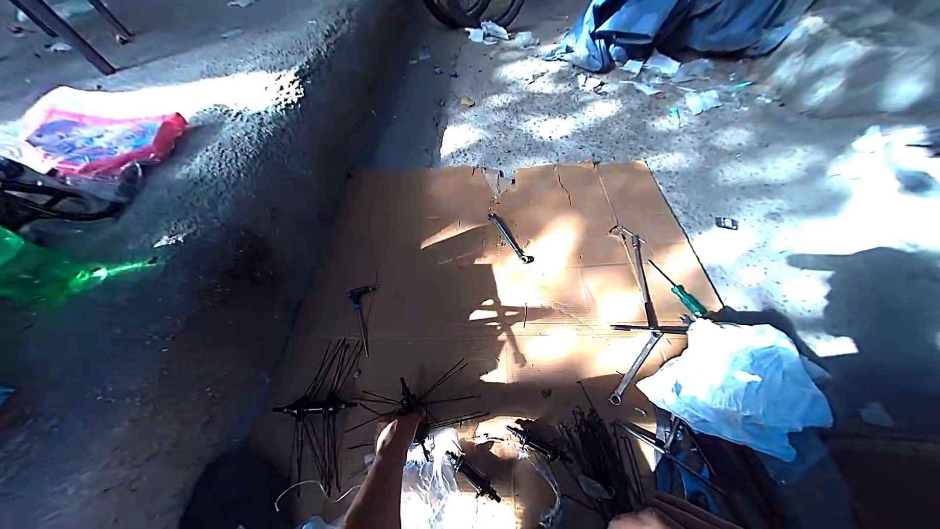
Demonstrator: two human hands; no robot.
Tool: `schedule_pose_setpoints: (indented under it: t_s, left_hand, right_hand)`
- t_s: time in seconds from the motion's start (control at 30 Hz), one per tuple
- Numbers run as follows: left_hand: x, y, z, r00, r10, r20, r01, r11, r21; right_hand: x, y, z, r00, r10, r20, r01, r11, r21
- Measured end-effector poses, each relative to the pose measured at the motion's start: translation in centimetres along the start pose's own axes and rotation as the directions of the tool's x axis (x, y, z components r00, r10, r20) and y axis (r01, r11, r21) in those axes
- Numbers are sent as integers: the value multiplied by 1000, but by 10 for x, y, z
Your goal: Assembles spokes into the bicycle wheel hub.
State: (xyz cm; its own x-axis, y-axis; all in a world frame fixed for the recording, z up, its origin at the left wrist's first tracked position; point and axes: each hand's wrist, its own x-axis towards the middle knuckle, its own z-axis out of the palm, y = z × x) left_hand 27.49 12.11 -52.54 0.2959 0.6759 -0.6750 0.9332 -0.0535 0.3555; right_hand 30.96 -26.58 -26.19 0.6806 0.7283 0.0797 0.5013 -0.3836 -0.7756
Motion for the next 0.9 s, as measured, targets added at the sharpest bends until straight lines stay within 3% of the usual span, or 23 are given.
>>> schedule_pose_setpoints:
  t_s: [0.3, 0.4, 0.5, 0.6, 0.67, 0.77, 0.9]
  left_hand:
    - [-61, 1, -32, 949, 283, -142, -310, 921, -237]
    - [-79, 3, -35, 960, 251, -128, -276, 927, -256]
    - [-83, 2, -31, 968, 214, -133, -245, 921, -304]
    - [-81, -3, -26, 969, 211, -129, -244, 902, -357]
    - [-81, -8, -26, 970, 212, -123, -242, 905, -350]
    - [-80, -11, -25, 962, 247, -116, -271, 910, -314]
    - [-74, -20, -26, 962, 250, -108, -269, 934, -234]
  right_hand:
    - [6, -5, 7, 996, -75, -41, 74, 997, -15]
    - [3, -2, 12, 995, -62, -72, 59, 998, -38]
    - [3, 1, 3, 997, -50, -53, 60, 976, 208]
    - [12, 26, -2, 997, -57, -49, 74, 835, 546]
    - [25, 68, 20, 999, 42, 7, -40, 860, 508]
    - [49, 120, 78, 951, 189, 244, -244, 944, 220]
    - [96, 123, 174, 930, 175, 324, -237, 958, 162]
